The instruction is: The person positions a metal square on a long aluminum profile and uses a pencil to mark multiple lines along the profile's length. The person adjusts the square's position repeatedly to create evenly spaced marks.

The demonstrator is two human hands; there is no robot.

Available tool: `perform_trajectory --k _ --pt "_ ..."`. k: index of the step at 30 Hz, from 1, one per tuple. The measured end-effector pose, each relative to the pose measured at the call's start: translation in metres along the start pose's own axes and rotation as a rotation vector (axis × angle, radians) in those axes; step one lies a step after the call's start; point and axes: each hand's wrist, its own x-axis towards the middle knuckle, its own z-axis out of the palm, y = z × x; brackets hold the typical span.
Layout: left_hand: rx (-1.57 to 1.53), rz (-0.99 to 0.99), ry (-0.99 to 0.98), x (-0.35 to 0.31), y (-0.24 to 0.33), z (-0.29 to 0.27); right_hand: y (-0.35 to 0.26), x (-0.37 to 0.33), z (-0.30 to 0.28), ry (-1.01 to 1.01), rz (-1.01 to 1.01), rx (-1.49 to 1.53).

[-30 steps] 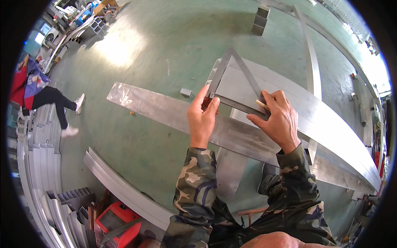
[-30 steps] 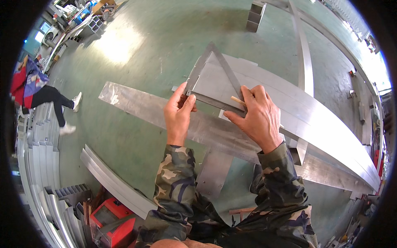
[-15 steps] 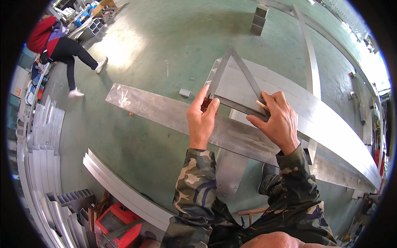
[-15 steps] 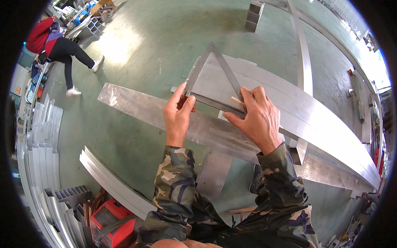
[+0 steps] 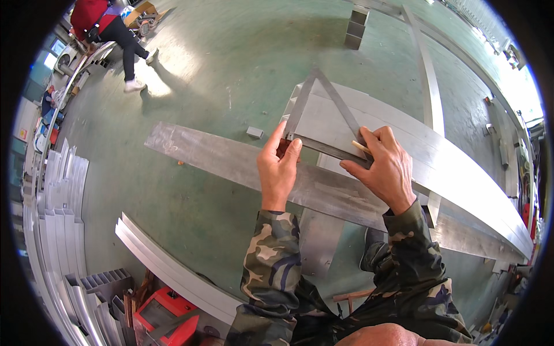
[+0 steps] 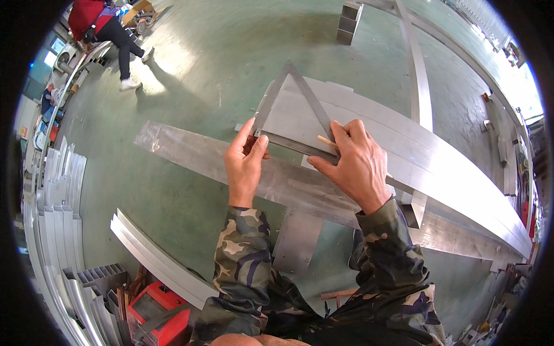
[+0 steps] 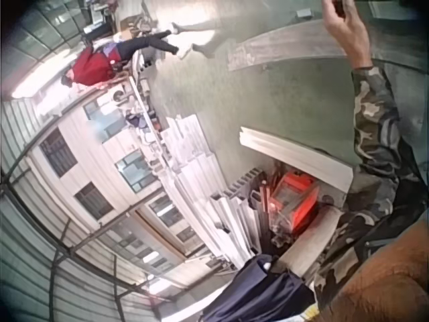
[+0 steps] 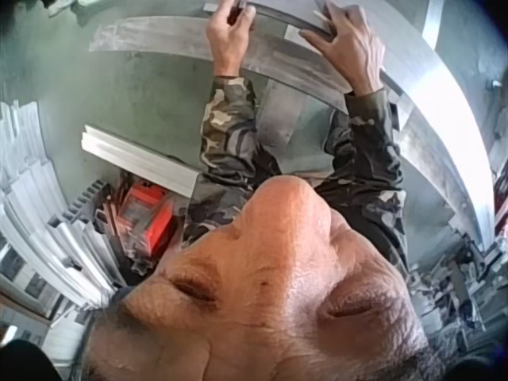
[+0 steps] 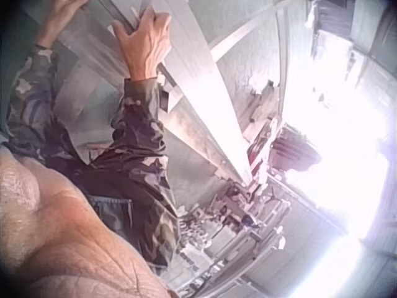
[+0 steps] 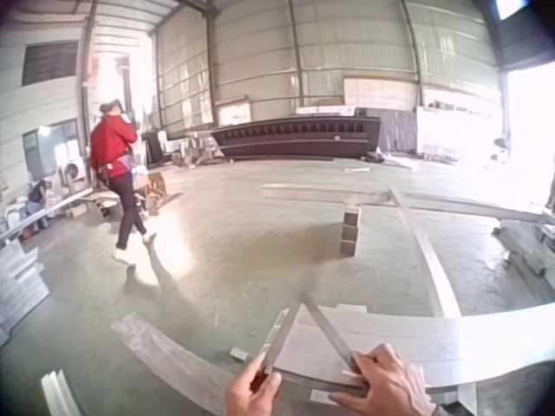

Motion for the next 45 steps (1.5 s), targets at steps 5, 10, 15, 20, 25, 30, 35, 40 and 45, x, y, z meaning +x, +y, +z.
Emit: perform_trajectory --k 5,10,15,20,25,30,35,40,45 --pt "0.014 0.006 -0.009 0.0 0.001 0.0 0.001 0.0 -0.002 -0.007 0.0 -0.006" --pt "0.046 0.005 -0.022 0.001 0.001 -0.002 0.0 -0.001 -0.002 -0.009 -0.01 -0.023" --pt "0.129 0.023 -0.02 0.001 0.006 -0.001 0.001 -0.001 -0.004 -0.004 -0.01 -0.024" --pt "0.15 0.061 -0.022 0.003 0.001 0.0 0.001 -0.001 -0.005 -0.016 0.004 -0.031" --pt "0.179 0.053 -0.039 0.004 0.002 -0.002 -0.001 -0.001 -0.006 -0.027 0.013 -0.018" --pt "0.225 0.129 -0.043 0.007 -0.011 -0.001 0.0 -0.001 -0.006 -0.034 0.021 -0.017" --pt "0.168 0.187 -0.051 0.004 -0.007 0.005 0.002 -0.001 -0.005 -0.029 0.023 -0.003" --pt "0.19 0.193 -0.041 0.007 -0.015 0.004 0.002 -0.002 -0.004 -0.011 0.004 0.006" --pt "0.216 0.145 -0.03 0.006 -0.01 0.005 0.004 -0.002 -0.002 0.011 -0.017 0.004"
